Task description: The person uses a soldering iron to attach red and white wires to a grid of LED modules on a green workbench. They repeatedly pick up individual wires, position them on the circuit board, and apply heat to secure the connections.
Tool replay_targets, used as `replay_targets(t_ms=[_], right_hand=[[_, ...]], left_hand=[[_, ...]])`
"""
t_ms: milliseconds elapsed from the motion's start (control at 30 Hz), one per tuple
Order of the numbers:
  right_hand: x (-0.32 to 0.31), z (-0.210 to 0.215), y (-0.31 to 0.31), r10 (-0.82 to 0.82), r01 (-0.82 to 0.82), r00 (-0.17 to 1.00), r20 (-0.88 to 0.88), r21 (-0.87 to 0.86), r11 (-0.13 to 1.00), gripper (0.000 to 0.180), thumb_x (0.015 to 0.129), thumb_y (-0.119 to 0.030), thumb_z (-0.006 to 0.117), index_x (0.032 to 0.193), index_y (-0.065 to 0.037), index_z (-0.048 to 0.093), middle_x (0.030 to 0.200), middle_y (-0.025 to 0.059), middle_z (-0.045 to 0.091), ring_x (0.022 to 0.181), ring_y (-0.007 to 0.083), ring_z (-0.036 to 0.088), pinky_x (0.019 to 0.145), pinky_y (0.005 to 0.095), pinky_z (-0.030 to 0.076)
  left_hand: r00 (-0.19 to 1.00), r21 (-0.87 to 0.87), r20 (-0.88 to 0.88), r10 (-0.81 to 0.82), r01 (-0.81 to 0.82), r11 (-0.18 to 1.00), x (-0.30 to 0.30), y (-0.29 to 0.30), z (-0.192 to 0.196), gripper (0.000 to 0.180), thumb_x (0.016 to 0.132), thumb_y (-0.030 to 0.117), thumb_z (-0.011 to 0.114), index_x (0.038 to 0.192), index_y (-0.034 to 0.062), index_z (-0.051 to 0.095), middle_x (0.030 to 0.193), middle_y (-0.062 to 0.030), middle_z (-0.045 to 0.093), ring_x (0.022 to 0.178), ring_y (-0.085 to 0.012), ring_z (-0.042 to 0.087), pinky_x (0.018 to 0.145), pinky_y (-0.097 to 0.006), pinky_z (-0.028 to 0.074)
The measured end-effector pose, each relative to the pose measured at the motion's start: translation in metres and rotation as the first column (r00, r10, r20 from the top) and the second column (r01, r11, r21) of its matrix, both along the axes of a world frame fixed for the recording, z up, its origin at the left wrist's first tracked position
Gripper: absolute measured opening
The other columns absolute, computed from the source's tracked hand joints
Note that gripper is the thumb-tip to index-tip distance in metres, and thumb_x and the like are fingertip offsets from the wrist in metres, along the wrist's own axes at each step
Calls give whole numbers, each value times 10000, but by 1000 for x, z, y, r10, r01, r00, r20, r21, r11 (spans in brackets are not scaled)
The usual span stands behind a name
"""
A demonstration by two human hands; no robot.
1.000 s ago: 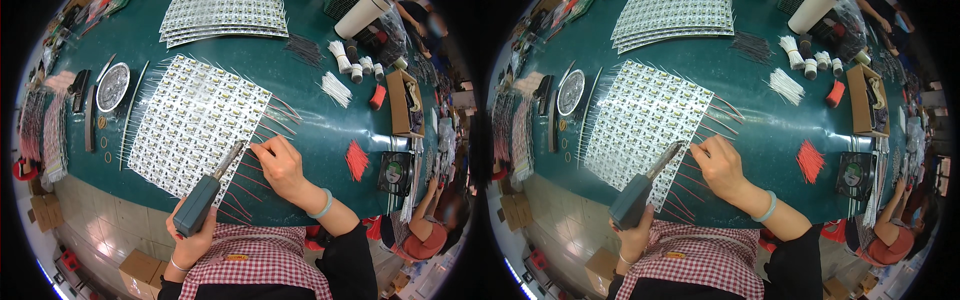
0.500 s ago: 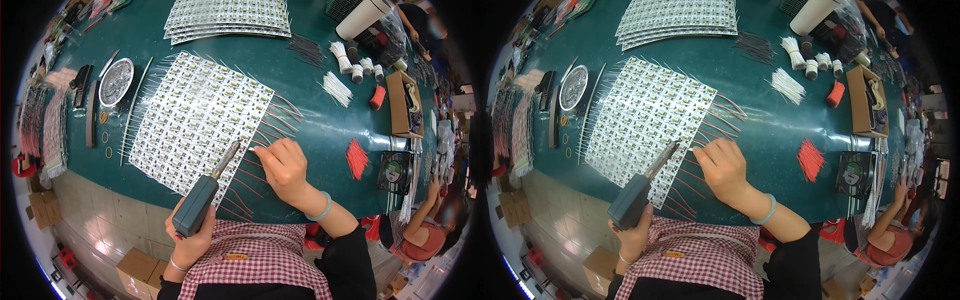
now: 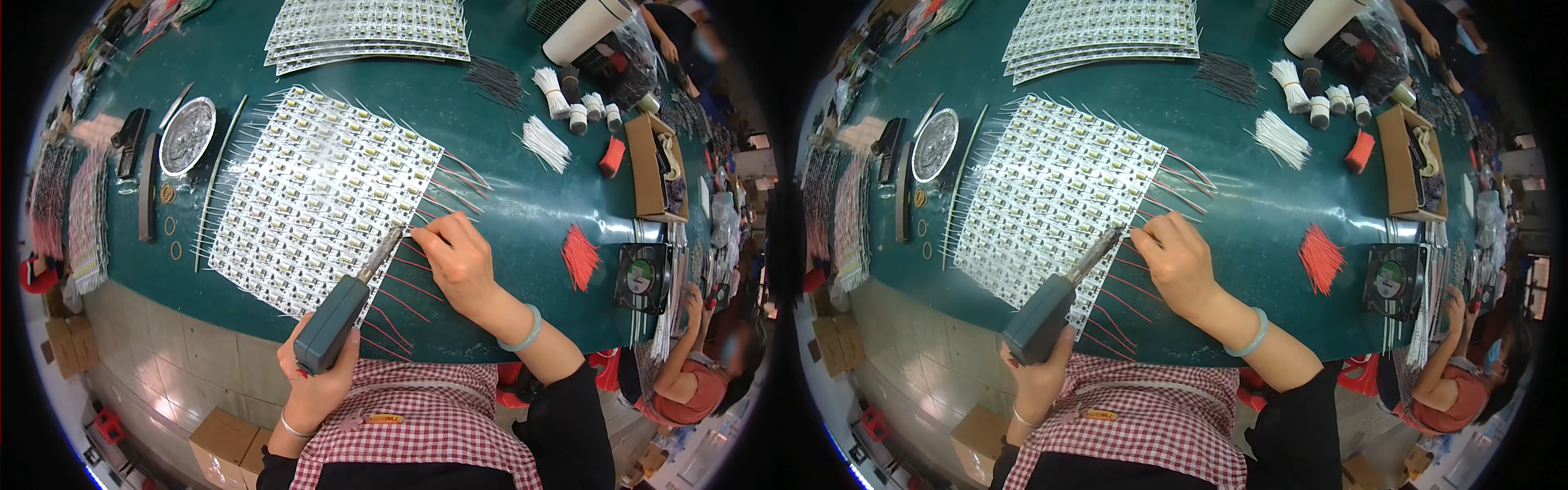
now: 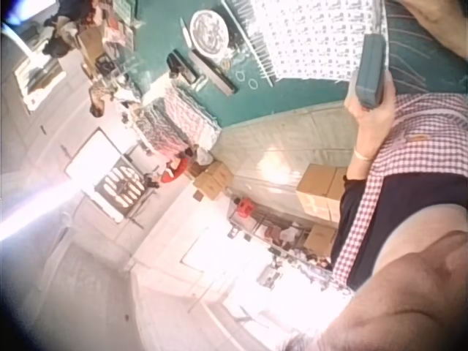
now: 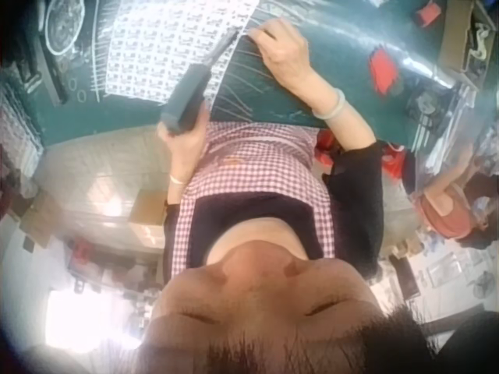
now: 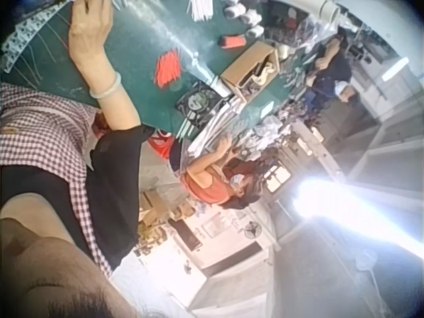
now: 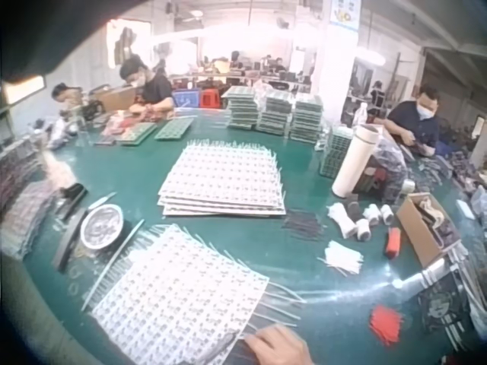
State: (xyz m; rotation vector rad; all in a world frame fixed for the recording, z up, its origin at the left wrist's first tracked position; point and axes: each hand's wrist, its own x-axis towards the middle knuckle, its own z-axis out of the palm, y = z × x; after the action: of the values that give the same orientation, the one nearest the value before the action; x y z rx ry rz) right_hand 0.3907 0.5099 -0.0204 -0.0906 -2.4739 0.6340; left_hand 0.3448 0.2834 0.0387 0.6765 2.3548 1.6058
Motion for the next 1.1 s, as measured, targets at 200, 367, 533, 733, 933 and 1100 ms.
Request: replay_targets(t_ms=[200,367,533,733,933,1100], right_hand=[[-1,-1,0,16,-16,1000,-14,-21,1000,266,678,84,698,931,7,668,815,86,576,697,226,566,567,326,477],[-1,-2,1,23,-24,1000,-16,-30,999,285,685,86,696,957,8,664,812,88,570,696,228,563,566,323,476],[-1,-2,1,24,-24,1000,-13,-29,999,285,685,86,699,958,11,665,811,89,568,696,227,563,565,321,478],[-1,-1,-1,6,-6,1000,-15,-31,999,259,690,79,705,939,13,678,806,84,574,696,221,570,562,321,482],[1,-2,-1,12,-12,1000,1,-22,1000,243,715,51,647,955,19,662,832,85,539,752,226,557,587,322,486],[2,4,-2,4,-4,1000,-20,-3,1000,211,719,29,669,928,0,657,786,67,537,706,222,549,566,331,463]], left_hand=[[999,-5,-31,11,-11,1000,0,3,-1,148,765,-56,715,905,-58,667,780,-69,628,618,-96,578,531,-235,431],[999,-52,-49,-19,17,998,-1,2,-2,144,765,-54,714,900,-56,665,772,-74,624,616,-100,579,530,-240,432],[999,-40,-38,8,-9,999,0,2,-1,148,768,-45,715,908,-53,670,783,-61,633,630,-91,581,546,-233,449],[999,-95,3,35,-34,995,2,-5,3,189,778,-25,717,960,-60,677,833,-74,668,690,-91,609,607,-237,495],[996,-88,55,73,-68,994,4,-6,7,194,790,-7,723,970,-63,674,844,-85,678,701,-103,617,621,-248,506],[993,-72,79,86,-80,994,7,-10,5,190,795,1,728,964,-63,670,853,-88,674,717,-100,608,626,-251,503]])
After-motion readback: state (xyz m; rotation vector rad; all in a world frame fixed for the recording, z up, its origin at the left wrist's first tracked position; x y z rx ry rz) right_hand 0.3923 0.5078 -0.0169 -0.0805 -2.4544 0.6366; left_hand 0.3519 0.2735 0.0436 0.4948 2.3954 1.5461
